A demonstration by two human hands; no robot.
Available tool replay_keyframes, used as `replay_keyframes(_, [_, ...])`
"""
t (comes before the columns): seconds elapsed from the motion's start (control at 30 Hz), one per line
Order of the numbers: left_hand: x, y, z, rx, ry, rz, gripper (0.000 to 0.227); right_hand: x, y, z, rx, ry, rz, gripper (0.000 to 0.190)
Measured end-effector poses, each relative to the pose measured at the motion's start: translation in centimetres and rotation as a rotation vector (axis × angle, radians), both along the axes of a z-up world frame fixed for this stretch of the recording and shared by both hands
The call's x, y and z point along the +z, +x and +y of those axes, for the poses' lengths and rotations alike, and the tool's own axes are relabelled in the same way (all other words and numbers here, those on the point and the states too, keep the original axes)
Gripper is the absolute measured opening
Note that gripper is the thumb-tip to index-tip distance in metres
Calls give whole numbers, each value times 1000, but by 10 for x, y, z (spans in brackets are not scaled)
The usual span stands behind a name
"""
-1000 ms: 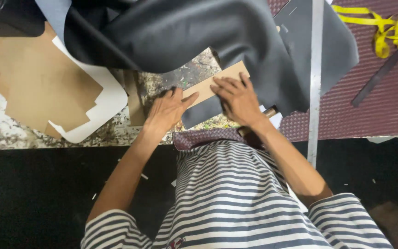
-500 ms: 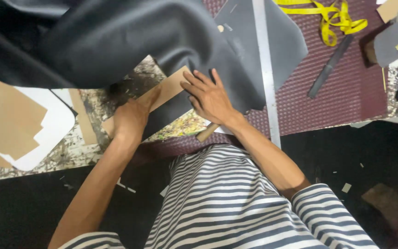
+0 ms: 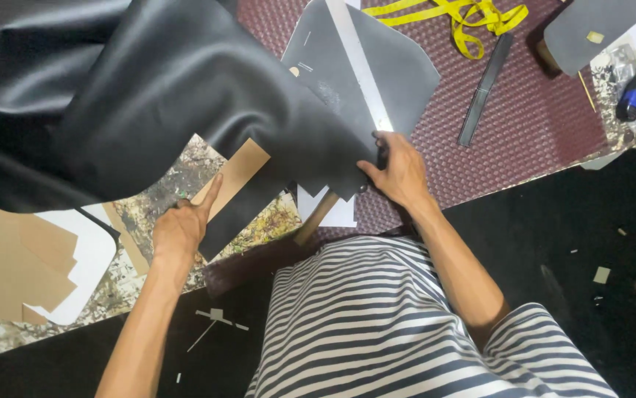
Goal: Organizing leather pieces and cardboard templates on a workbench and marking a leather strip
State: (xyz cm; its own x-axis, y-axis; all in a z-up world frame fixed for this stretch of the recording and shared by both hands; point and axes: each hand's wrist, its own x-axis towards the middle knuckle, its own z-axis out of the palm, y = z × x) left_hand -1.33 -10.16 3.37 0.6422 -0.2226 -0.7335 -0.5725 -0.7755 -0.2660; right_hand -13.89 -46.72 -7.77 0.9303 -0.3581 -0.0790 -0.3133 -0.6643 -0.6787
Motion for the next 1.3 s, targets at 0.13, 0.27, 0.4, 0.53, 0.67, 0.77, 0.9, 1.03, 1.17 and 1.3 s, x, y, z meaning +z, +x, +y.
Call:
replay_keyframes(0.13, [5, 4, -5, 39, 38, 59, 87, -27, 13, 7, -30, 7, 78, 57])
replay_keyframes(0.27, [8, 6, -8, 63, 77, 107, 87, -30, 27, 10, -4, 75, 228, 35])
replay_keyframes(0.4, [30, 8, -22, 110, 66, 143, 84, -27, 35, 10, 40, 22, 311, 20])
replay_keyframes(0.53, [18, 11, -15, 105, 71, 156, 84, 14, 48, 24, 86, -77, 283, 42])
replay_keyframes(0.67, [23, 16, -22, 104, 90, 188, 84, 18, 57, 20, 76, 183, 315, 68])
replay_keyframes(0.77, [25, 19, -24, 99, 105, 206, 85, -4, 62, 15, 97, 284, 299, 35])
replay_keyframes(0.9, [20, 23, -21, 99, 115, 219, 86, 45, 73, 34, 121, 388, 193, 24])
replay_keyframes(1.03, [3, 28, -6, 85, 94, 230, 84, 76, 78, 107, 340, 361, -67, 22])
replay_keyframes(1.17, [-36, 28, 25, -35, 70, 131, 86, 84, 89, 148, 752, 376, 191, 44])
replay_keyframes(1.3, [0, 32, -15, 4, 209, 273, 97, 51, 70, 113, 751, 405, -1, 41])
